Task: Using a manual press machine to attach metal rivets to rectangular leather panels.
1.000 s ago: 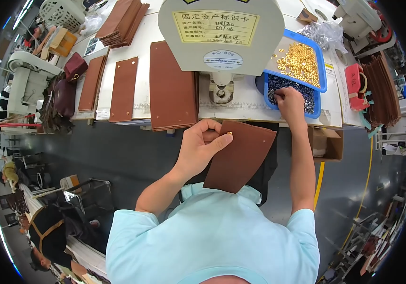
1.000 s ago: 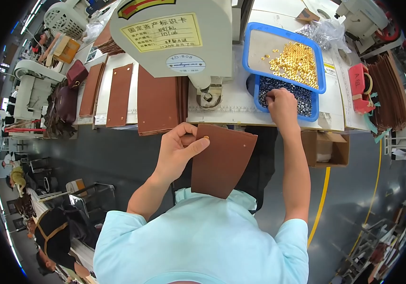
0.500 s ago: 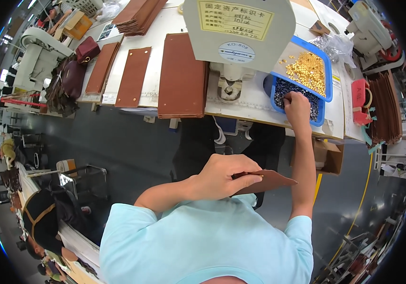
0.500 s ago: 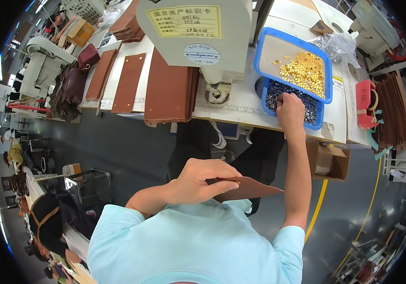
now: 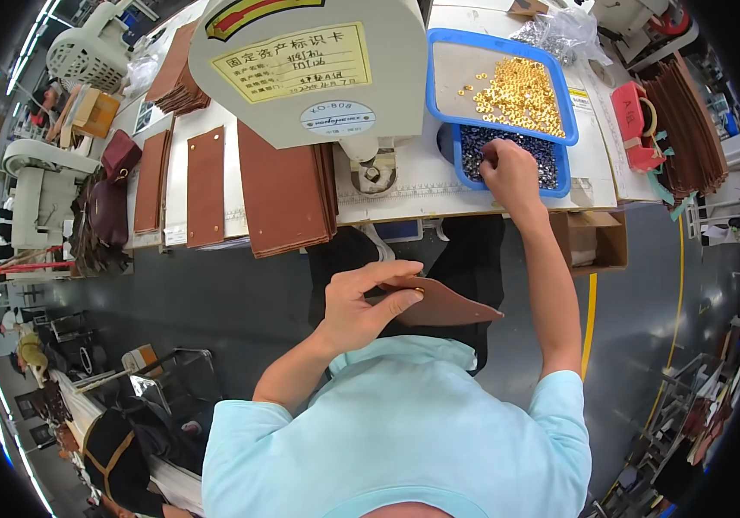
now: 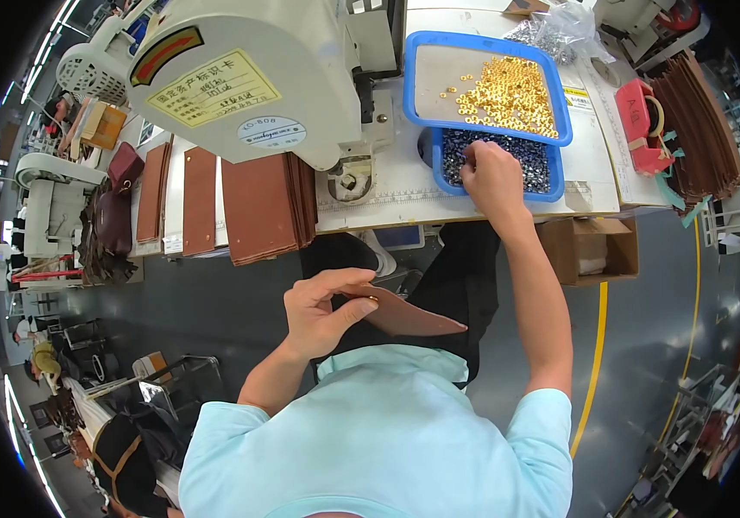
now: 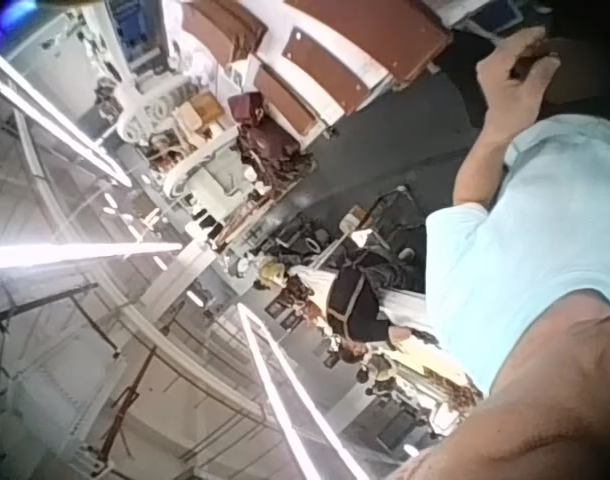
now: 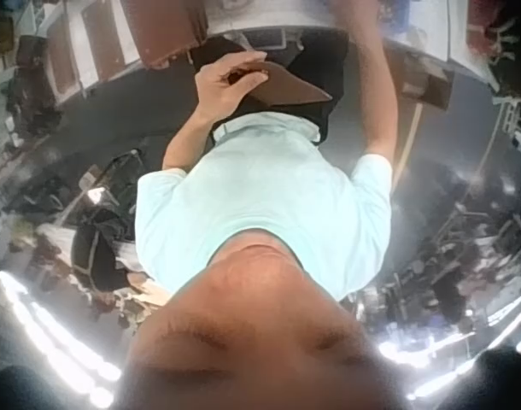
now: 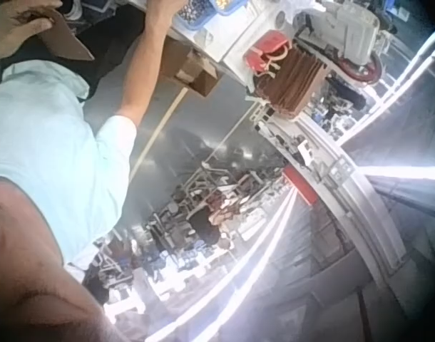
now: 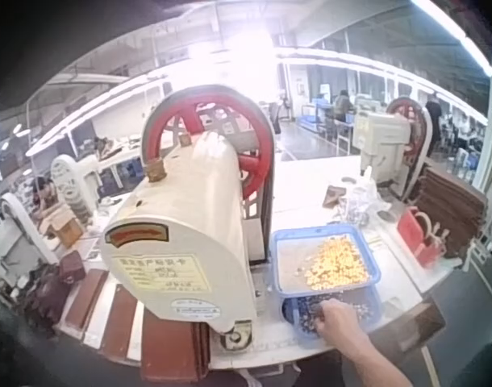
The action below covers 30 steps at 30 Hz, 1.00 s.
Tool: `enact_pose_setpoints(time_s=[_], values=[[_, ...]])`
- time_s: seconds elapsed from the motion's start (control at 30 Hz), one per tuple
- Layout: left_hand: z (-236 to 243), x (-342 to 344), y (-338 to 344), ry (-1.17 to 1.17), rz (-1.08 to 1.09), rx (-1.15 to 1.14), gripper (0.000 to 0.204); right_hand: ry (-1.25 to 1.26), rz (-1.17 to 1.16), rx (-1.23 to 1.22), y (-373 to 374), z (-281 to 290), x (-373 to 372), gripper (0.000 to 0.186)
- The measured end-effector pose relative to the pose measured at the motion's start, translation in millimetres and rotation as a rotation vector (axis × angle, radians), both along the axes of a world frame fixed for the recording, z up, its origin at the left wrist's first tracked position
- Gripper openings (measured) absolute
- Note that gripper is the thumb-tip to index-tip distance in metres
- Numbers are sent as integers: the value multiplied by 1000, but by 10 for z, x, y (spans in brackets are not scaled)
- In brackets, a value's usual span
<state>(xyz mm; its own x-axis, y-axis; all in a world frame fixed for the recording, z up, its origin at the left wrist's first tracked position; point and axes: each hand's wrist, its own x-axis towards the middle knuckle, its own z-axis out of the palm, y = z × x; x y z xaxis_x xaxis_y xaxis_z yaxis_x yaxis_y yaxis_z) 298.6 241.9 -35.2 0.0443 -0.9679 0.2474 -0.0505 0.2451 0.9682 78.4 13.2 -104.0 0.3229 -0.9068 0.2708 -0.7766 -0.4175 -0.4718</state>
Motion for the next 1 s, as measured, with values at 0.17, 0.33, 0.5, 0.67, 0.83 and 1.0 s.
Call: enact_pose_setpoints(time_s=[0.17,0.33,0.5,0.67,0.83,1.0], values=[[23,70,35,-107,-57,37,20,1,84,14,-5,109,133,16],[0,-39,40,-34,-150,103,18,63,133,-76,-96,-188,-206,5],[-52,-14,174,-21,-159,41,15,74,158,-175,-12,-70,-218,13],[-105,53,190,1,-135,-47,15,-8,77,-165,-11,-37,-139,16],[-99,108,174,-34,-179,-59,15,-139,13,-204,48,-11,-188,17],[-152,182,241,-89,-111,-88,14,-899,132,483,759,413,106,17]])
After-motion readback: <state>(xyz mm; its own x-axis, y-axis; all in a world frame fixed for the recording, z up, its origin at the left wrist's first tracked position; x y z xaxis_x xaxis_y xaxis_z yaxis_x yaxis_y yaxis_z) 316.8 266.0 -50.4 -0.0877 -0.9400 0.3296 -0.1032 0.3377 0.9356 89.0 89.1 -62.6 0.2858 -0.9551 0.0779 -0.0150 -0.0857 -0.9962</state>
